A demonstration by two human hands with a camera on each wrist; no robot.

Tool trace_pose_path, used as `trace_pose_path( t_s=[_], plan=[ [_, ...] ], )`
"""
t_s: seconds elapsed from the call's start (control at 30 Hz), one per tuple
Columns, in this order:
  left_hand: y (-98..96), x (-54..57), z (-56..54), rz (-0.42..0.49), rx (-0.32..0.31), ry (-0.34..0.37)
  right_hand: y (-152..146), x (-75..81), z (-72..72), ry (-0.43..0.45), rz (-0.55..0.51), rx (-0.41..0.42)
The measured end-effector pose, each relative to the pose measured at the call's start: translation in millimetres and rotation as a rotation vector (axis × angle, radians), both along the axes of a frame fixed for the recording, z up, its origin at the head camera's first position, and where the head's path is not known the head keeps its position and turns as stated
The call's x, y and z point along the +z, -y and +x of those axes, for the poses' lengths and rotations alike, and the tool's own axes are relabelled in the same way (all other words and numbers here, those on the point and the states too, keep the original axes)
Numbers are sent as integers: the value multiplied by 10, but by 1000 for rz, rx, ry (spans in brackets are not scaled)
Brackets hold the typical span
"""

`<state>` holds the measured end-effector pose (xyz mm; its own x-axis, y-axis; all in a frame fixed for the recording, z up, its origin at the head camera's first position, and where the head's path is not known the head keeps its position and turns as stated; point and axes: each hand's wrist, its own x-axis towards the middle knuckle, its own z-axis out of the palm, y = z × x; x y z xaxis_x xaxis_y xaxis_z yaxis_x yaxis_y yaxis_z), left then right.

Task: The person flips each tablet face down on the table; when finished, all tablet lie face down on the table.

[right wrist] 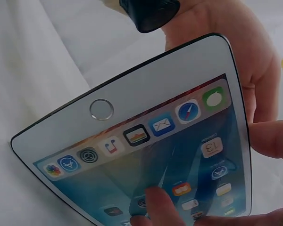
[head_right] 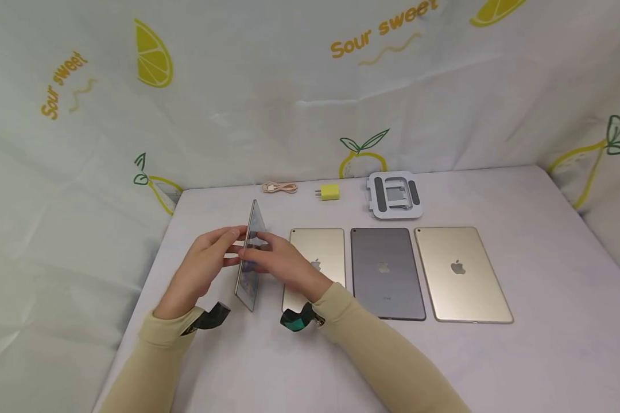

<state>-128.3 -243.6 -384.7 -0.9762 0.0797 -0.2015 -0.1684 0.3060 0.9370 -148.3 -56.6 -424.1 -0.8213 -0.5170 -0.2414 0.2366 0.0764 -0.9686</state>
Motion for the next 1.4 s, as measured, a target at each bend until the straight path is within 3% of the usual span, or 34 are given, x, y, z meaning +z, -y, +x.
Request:
trace_pose_path(
  t_s=[0.37, 0.63, 0.8, 1.1, 1.4],
  plan=[
    [-99, -183, -54, -49, -91, 141, -226, 208, 102, -168, 88, -49],
    [-98, -295, -88, -101, -132, 185, -392, 205, 112, -254, 249, -81],
    [-92, -325, -108, -134, -119, 199, -454, 173, 100, -227, 246, -98],
    [-5, -332, -133, -186, -109, 192, -435, 78, 61, -104, 169, -102],
    [84, -344, -167, -178, -84, 226, -355, -26, 58, -81, 147, -154]
  ],
)
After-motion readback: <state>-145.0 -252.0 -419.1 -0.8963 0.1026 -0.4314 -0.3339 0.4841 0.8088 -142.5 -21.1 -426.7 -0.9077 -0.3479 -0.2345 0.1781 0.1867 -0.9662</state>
